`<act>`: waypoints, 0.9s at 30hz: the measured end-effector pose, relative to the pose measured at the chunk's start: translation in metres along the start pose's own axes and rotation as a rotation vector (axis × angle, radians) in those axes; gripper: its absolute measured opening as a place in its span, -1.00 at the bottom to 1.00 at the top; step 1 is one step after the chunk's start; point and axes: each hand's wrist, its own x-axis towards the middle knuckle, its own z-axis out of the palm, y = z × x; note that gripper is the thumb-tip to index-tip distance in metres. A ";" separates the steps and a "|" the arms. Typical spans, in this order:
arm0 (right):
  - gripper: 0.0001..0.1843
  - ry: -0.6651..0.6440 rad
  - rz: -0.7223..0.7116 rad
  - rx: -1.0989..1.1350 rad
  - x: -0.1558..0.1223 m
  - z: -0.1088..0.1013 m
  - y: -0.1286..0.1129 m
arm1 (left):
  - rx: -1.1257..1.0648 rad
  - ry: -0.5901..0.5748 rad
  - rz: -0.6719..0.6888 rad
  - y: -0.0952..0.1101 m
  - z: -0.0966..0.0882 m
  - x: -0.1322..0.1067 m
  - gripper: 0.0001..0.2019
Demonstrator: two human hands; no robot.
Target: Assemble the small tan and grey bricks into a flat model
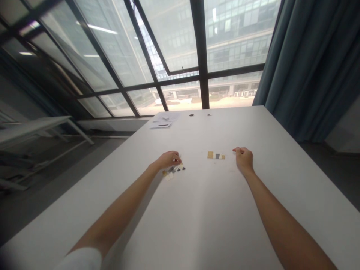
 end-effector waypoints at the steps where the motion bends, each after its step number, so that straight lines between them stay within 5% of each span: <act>1: -0.54 -0.002 -0.001 -0.001 0.000 0.000 0.000 | -0.008 0.001 -0.005 0.000 -0.001 0.000 -0.83; 9: -0.54 -0.012 -0.011 -0.019 -0.002 0.002 -0.004 | -0.263 0.114 -0.019 0.009 -0.019 0.013 -0.85; 13: -0.56 -0.011 -0.040 -0.003 -0.004 0.003 -0.008 | -0.760 0.286 -0.190 0.049 -0.006 0.031 -0.73; 17: -0.61 0.014 -0.099 0.006 -0.006 0.002 -0.012 | -1.374 0.203 -0.425 0.106 0.027 0.051 -0.56; 21: -0.77 0.071 -0.423 -0.076 -0.014 0.000 -0.023 | -1.622 0.226 -0.465 0.142 0.053 0.065 -0.49; 27: -0.78 -0.173 -0.755 -0.124 -0.038 0.003 -0.057 | -1.714 0.313 -0.402 0.143 0.062 0.072 -0.52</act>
